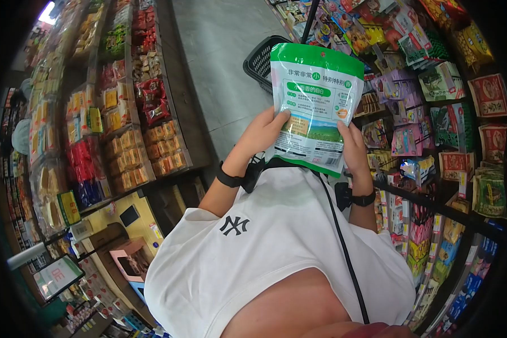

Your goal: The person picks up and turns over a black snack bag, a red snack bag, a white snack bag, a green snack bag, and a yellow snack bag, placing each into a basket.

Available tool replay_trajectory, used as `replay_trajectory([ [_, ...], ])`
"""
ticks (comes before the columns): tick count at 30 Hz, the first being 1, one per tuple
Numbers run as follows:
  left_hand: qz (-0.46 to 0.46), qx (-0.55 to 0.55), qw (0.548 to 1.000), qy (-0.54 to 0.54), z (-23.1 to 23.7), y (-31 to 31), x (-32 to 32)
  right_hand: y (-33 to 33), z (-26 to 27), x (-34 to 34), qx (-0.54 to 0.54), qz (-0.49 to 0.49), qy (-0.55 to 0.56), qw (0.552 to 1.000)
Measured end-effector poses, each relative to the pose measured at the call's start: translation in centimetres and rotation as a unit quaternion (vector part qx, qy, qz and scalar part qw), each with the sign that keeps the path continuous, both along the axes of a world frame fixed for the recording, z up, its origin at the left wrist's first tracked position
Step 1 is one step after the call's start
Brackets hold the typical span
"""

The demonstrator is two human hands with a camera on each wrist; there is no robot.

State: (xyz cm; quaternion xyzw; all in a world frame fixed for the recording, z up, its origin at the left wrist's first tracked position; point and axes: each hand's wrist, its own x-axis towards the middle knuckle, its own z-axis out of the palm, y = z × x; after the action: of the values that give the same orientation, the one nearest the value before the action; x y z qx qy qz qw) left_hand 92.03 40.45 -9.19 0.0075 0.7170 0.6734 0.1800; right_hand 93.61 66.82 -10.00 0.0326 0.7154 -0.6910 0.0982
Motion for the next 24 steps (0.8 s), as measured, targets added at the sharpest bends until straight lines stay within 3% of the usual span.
replay_trajectory([
  [13, -0.004, -0.012, 1.0, -0.01, 1.2, 0.0, -0.5, -0.3, 0.4, -0.5, -0.006, -0.006, -0.014, 1.0],
  [24, -0.006, -0.002, 1.0, -0.003, -0.4, -0.3, -1.0, -0.4, 0.3, -1.0, 0.015, -0.01, -0.022, 1.0],
])
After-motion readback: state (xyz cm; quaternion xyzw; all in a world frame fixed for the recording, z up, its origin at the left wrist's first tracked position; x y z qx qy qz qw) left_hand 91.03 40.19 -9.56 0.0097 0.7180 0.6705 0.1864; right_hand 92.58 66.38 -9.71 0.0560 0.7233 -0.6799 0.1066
